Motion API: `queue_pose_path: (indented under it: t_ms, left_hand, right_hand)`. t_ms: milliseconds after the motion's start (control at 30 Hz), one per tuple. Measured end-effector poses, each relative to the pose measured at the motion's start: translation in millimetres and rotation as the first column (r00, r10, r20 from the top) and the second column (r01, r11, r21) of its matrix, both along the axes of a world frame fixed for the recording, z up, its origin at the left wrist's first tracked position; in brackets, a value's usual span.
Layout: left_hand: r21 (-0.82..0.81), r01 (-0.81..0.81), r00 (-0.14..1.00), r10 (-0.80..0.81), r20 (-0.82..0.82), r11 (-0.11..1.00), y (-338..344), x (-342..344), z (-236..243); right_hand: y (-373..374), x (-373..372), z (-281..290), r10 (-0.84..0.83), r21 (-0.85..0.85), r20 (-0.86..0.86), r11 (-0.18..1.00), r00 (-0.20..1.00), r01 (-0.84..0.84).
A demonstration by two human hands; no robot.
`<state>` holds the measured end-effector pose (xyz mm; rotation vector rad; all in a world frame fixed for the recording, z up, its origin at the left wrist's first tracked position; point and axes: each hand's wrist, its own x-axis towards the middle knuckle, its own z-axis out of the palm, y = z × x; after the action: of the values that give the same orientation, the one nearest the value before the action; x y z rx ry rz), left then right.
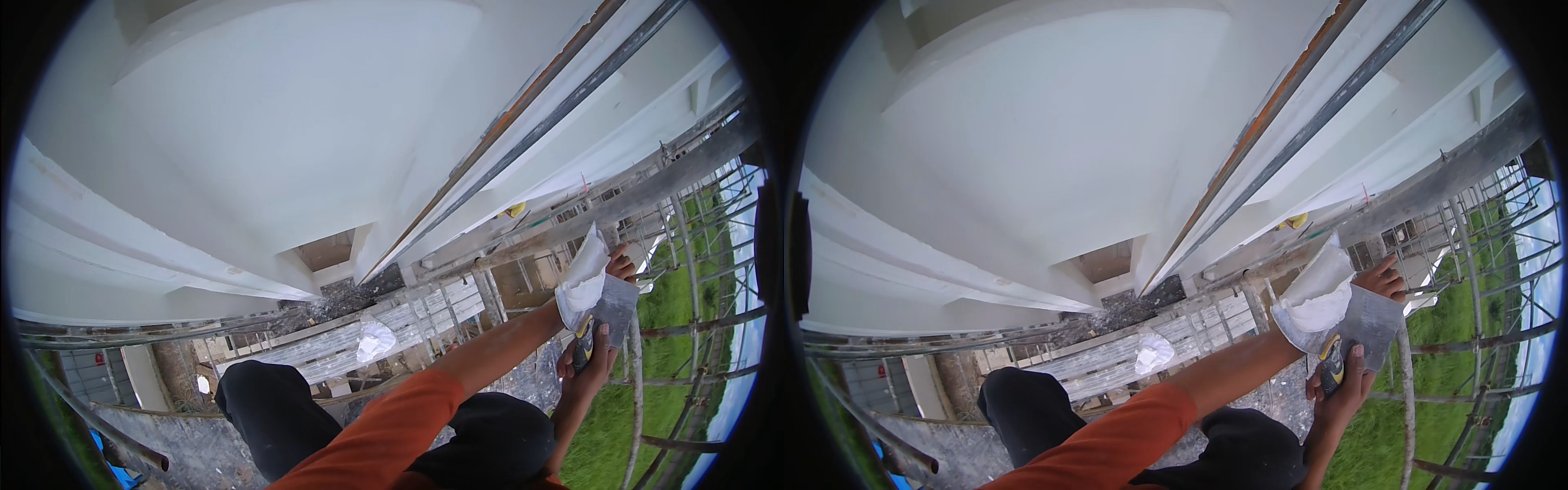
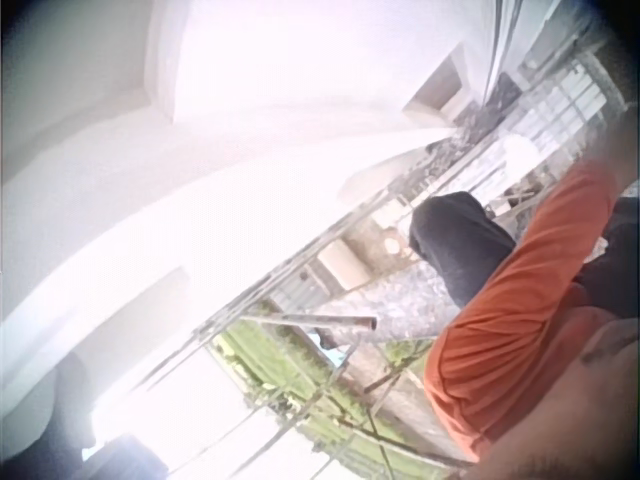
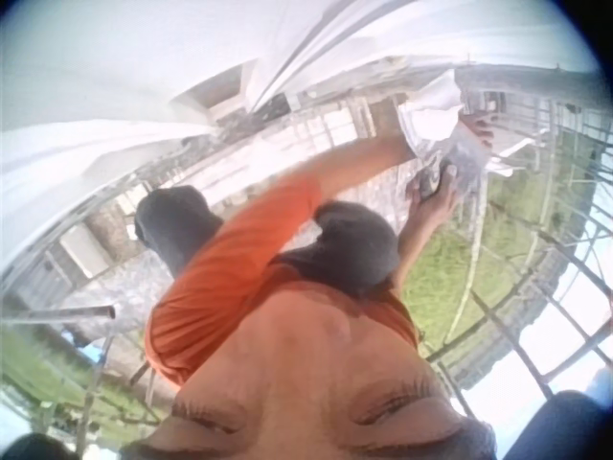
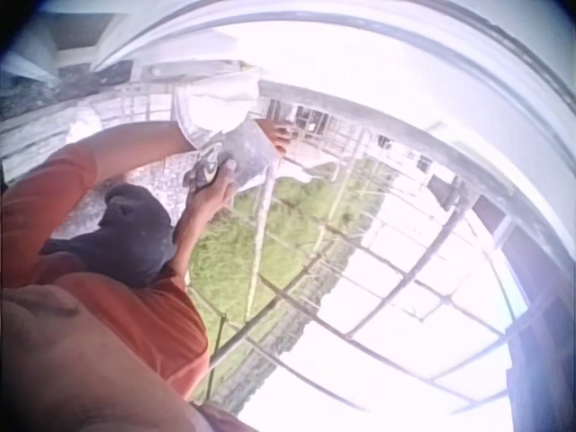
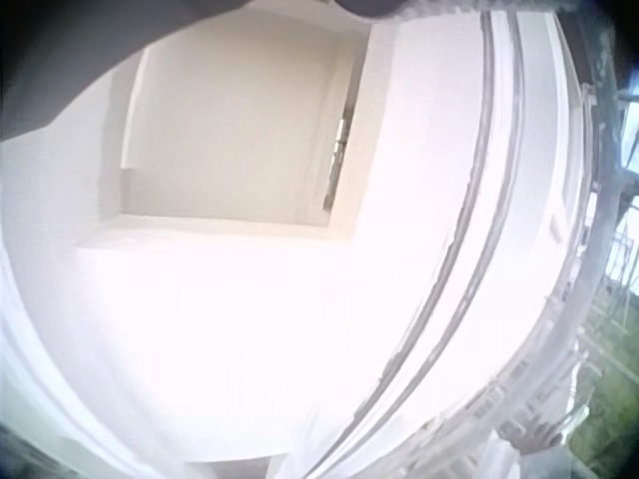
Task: The person applies plaster to a white wall using a trowel and a hawk while standing on scaffolding. They repeatedly scoop plaster from the hawk and smooth it onto the wall surface, occasionally scraping excess material back onto the hawk.
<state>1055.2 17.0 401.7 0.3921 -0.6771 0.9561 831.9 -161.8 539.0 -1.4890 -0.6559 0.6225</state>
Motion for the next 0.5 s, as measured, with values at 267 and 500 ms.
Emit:
queue_pose_path:
  t_ms: [267, 500]
  left_hand:
    - [0.843, -0.281, -0.225, 0.885, 0.408, -0.460, -41.4, -60.4, 45.5]
    - [0.954, -0.243, -0.274, 0.956, 0.105, -0.174, -58.1, -161.0, 6.6]
  right_hand:
    - [-7.5, 40.3, -28.5, -0.023, -0.140, -0.038, 0.990, 0.999, 0.018]
    - [1.6, 41.2, -48.5, 0.280, -0.090, 0.058, 0.957, 0.958, -0.275]
